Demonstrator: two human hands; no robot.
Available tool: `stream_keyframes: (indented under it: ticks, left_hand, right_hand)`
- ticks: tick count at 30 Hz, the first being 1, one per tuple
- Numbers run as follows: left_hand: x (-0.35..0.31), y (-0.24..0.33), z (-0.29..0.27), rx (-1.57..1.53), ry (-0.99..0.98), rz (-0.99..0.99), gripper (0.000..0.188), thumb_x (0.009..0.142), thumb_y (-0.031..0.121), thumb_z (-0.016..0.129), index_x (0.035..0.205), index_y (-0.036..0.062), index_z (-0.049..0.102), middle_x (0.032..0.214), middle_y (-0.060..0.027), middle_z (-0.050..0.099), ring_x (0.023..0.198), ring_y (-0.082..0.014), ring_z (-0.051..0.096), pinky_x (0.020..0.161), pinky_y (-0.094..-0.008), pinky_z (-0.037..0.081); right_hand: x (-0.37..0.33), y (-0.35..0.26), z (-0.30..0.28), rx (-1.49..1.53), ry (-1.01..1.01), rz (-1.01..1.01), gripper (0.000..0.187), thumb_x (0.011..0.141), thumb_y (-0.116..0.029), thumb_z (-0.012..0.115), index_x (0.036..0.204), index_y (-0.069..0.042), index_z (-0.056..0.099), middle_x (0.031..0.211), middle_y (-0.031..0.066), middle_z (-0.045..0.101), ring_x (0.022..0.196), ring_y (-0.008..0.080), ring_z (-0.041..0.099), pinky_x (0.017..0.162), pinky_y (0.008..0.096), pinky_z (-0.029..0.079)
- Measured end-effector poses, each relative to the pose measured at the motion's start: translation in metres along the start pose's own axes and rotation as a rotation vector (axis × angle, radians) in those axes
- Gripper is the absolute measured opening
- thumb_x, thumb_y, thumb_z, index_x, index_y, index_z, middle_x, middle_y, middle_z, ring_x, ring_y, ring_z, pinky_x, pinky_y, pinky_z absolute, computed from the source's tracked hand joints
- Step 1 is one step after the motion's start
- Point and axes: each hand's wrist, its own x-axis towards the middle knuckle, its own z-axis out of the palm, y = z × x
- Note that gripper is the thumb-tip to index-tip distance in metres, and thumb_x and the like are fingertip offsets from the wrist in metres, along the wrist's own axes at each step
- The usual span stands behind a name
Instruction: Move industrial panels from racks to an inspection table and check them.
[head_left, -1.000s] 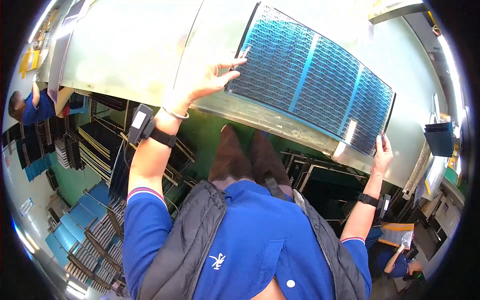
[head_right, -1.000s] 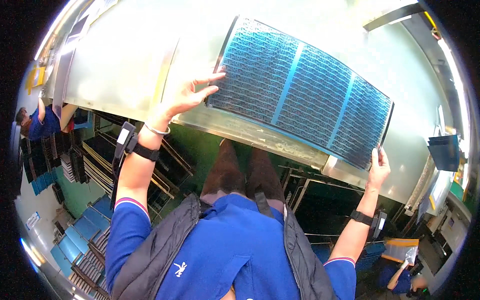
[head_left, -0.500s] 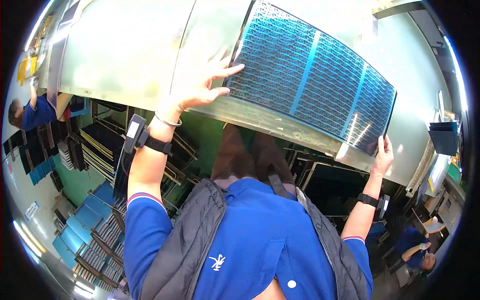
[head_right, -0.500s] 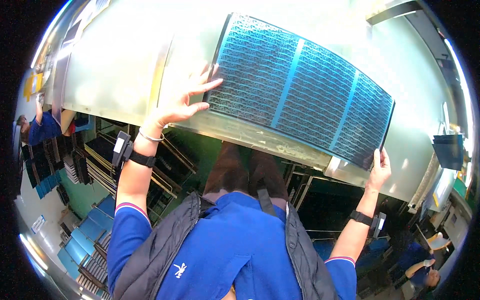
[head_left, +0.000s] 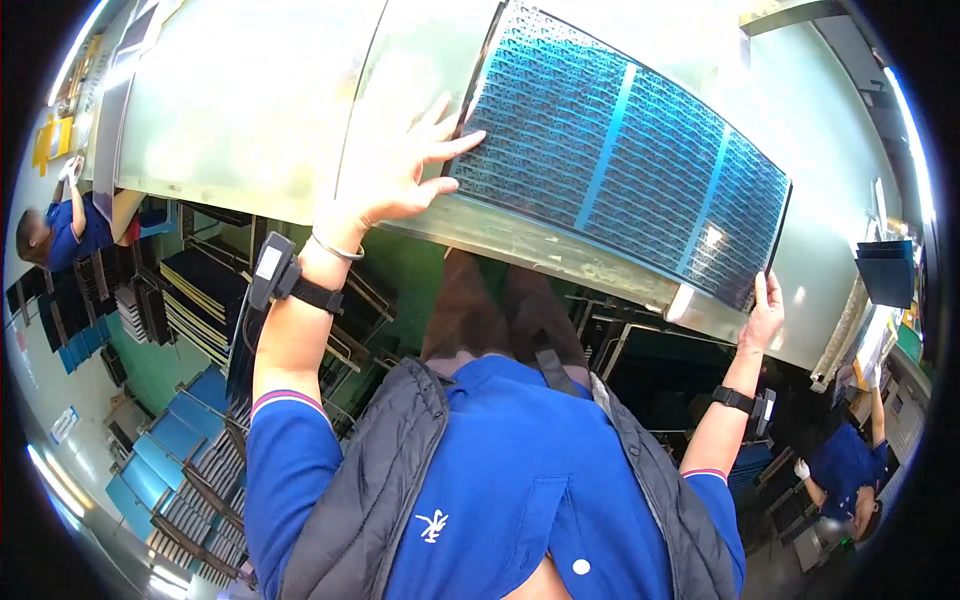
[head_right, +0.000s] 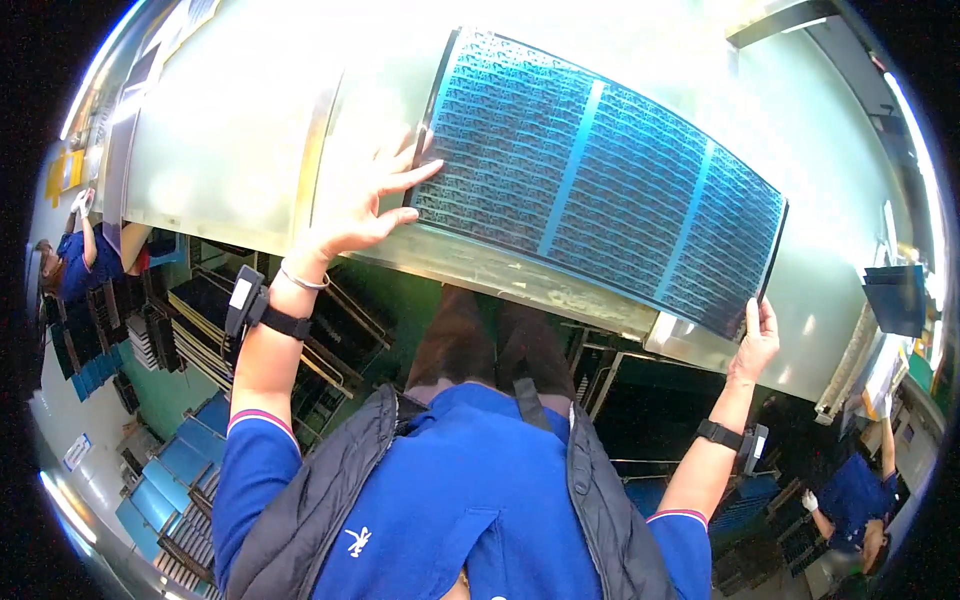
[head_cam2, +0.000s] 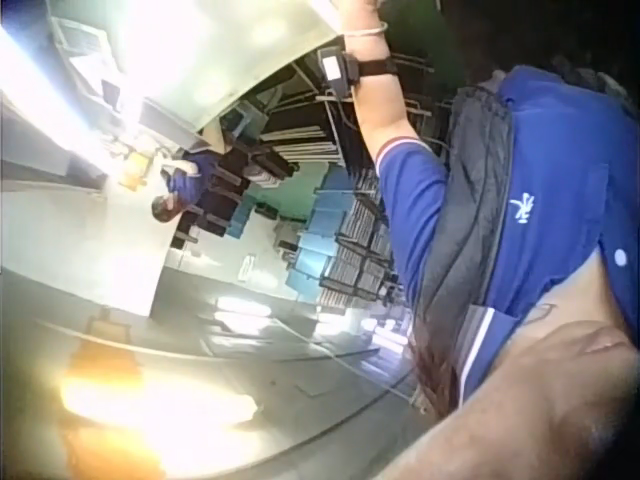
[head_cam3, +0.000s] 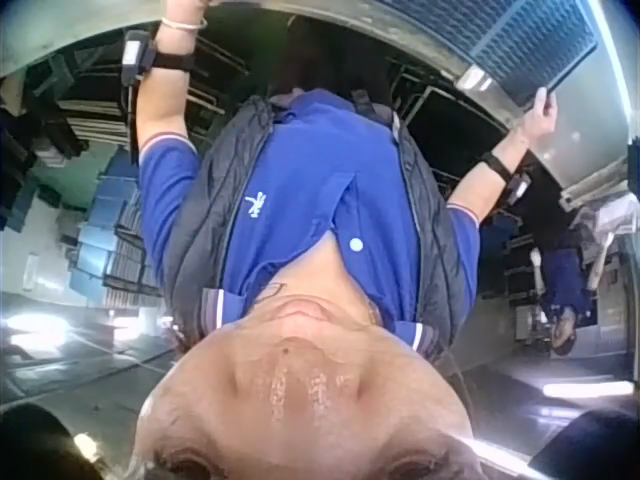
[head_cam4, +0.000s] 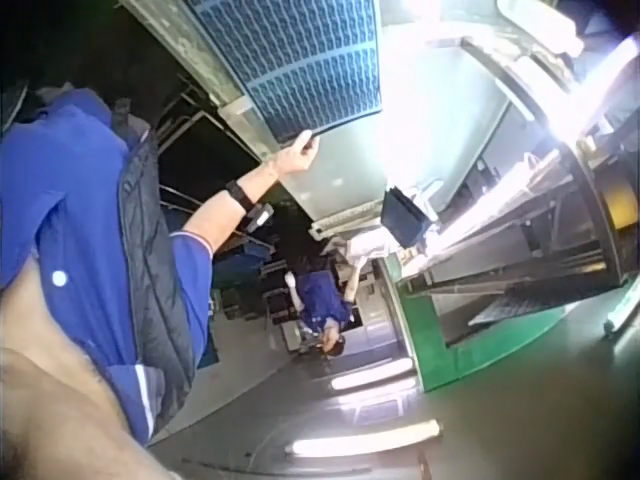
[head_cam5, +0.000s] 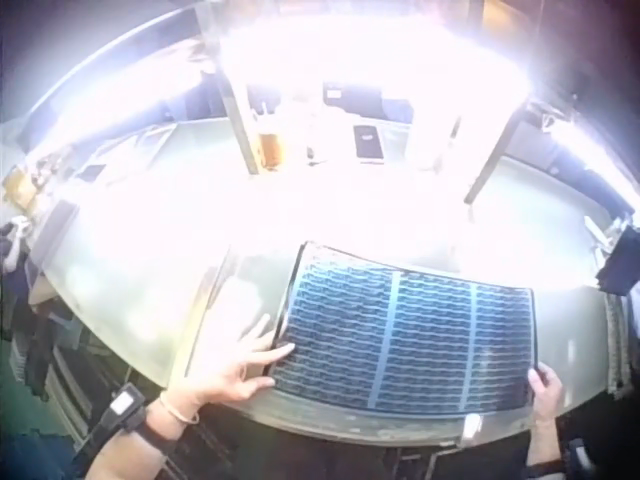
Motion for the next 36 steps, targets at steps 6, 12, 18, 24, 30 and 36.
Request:
stream_keyframes:
  ticks: [6,12,18,24,30,36]
  left_hand:
    - [0.013,0.01,-0.011,0.119,-0.022,0.063,0.065,0.077,0.025,0.071,0.137,0.0284,0.046,0.149,-0.004,0.033,0.14,-0.0283,0.024,0.113,-0.0469,0.022]
    - [0.009,0.009,-0.008,0.057,-0.11,-0.005,0.075,0.067,0.006,0.071,0.136,0.0184,0.047,0.151,-0.0061,0.028,0.142,-0.0307,0.018,0.115,-0.0473,0.012]
    - [0.014,0.018,-0.007,-0.024,-0.105,0.007,0.072,0.066,0.004,0.071,0.134,0.0171,0.051,0.15,-0.0105,0.029,0.141,-0.0342,0.018,0.115,-0.0484,0.011]
    - [0.011,0.019,-0.002,-0.012,-0.081,-0.03,0.071,0.066,0.005,0.07,0.133,0.0169,0.051,0.15,-0.0118,0.03,0.141,-0.0344,0.018,0.114,-0.0497,0.01]
    - [0.012,0.017,-0.002,-0.039,-0.101,-0.039,0.069,0.067,0.004,0.067,0.134,0.0123,0.05,0.15,-0.0152,0.029,0.142,-0.0318,0.015,0.115,-0.0483,0.007]
    - [0.014,0.022,-0.003,-0.027,-0.112,-0.05,0.07,0.067,0.004,0.068,0.134,0.0133,0.05,0.15,-0.0142,0.029,0.142,-0.0317,0.015,0.115,-0.0479,0.007]
  right_hand:
    - [0.01,-0.02,-0.032,0.103,-0.171,0.072,0.034,0.084,-0.007,0.064,0.115,0.003,0.056,0.113,0.0097,0.06,0.1,0.016,0.056,0.086,0.0284,0.045]
    - [0.077,-0.083,0.034,-0.092,-0.444,0.181,0.048,0.087,-0.023,0.066,0.128,-0.003,0.049,0.108,0.0109,0.063,0.093,0.0188,0.062,0.078,0.0313,0.049]
    - [0.124,-0.026,0.053,-0.88,-0.015,-0.655,0.032,0.087,-0.022,0.061,0.115,-0.006,0.061,0.098,0.0112,0.066,0.085,0.0248,0.063,0.078,0.0346,0.05]
    - [0.118,-0.047,0.067,-0.876,-0.028,-0.45,0.034,0.088,-0.027,0.057,0.119,-0.011,0.062,0.115,0.0166,0.061,0.11,0.0327,0.056,0.096,0.0406,0.042]
    - [0.11,-0.063,0.074,-0.865,-0.014,-0.479,0.032,0.088,-0.024,0.056,0.117,-0.011,0.062,0.114,0.0166,0.062,0.107,0.0353,0.057,0.094,0.0424,0.044]
    - [0.104,-0.07,0.076,-1.025,-0.068,-0.38,0.035,0.091,-0.025,0.051,0.126,-0.016,0.056,0.124,0.0104,0.057,0.113,0.0306,0.054,0.096,0.0419,0.043]
